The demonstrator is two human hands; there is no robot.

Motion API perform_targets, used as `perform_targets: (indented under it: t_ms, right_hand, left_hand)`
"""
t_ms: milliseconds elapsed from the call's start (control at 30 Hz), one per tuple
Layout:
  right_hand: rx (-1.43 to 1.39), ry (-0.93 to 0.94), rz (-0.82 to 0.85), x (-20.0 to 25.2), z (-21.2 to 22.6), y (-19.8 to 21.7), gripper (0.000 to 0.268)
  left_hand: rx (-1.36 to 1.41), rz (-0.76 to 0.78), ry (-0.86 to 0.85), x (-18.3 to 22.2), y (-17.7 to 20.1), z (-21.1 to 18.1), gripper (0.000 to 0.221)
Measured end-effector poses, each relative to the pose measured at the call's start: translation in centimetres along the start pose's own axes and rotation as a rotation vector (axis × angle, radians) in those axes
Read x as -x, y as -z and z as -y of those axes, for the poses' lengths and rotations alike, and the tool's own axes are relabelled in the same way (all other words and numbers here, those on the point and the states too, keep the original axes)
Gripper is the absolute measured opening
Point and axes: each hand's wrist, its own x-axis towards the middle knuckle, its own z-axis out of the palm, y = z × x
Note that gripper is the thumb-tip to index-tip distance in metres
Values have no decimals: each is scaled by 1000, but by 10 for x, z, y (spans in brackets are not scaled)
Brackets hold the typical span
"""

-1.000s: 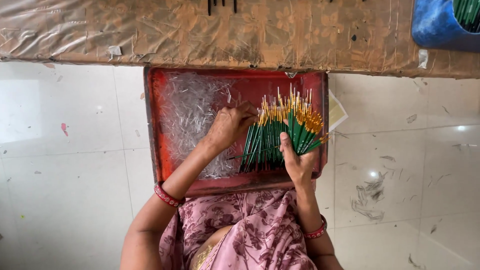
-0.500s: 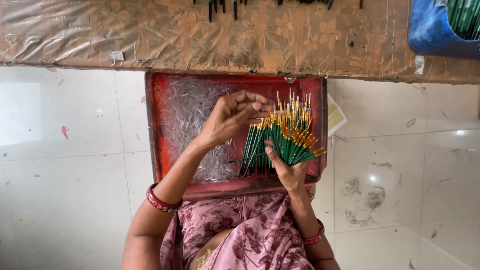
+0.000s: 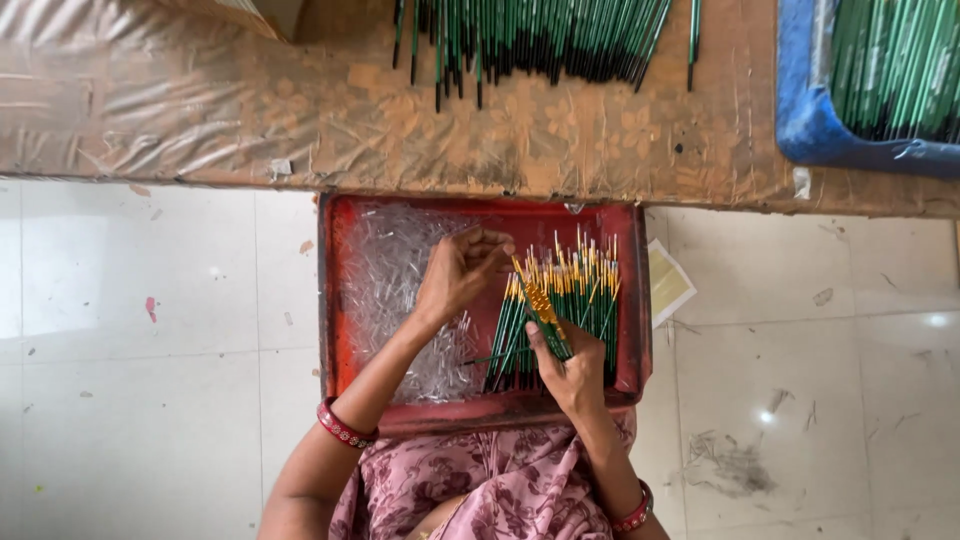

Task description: Sorting, arranging, and preparing green-handled paintbrushes for packaging in a manufacturing environment.

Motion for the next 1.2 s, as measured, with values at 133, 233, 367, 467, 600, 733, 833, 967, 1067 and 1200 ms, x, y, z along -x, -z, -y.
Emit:
perform_targets:
  t_ms: [133, 233, 367, 467, 600, 733, 833, 967, 1067, 1200]
  right_hand:
    - [257, 122, -9, -10, 25, 9, 26]
    - [109, 98, -47, -9, 22, 11, 28]
    - [-110, -42, -58, -12, 9, 11, 26]
    - [-259, -86, -8, -14, 13, 10, 30]
    - [-418, -168, 32, -17, -28, -1, 27]
    - [-365, -232, -33, -19, -54, -14, 26]
    - [-322, -342, -47, -20, -60, -25, 29]
    - [-355, -302, -28, -20, -79, -43, 28]
    - [-399, -223, -33, -22, -74, -46, 22]
    - [-388, -275, -42, -22, -80, -49, 21]
  left_hand:
    - [-21, -169, 30, -9, 0, 29, 27]
    - [-313, -86, 42, 3, -10, 25, 33]
    - [-538, -29, -204, 9, -16, 39, 28]
    - [-365, 2, -123, 10, -9, 25, 17]
    - [-415, -13, -240, 20, 9, 17, 14]
    - [-745, -13, -280, 37, 31, 19, 14]
    - [-1028, 34, -54, 45, 37, 47, 19]
    - [-1259, 260, 233, 54, 30, 73, 53]
    - [-1354, 186, 114, 54, 31, 93, 28]
    - [-1356, 197, 172, 42, 29, 96, 11]
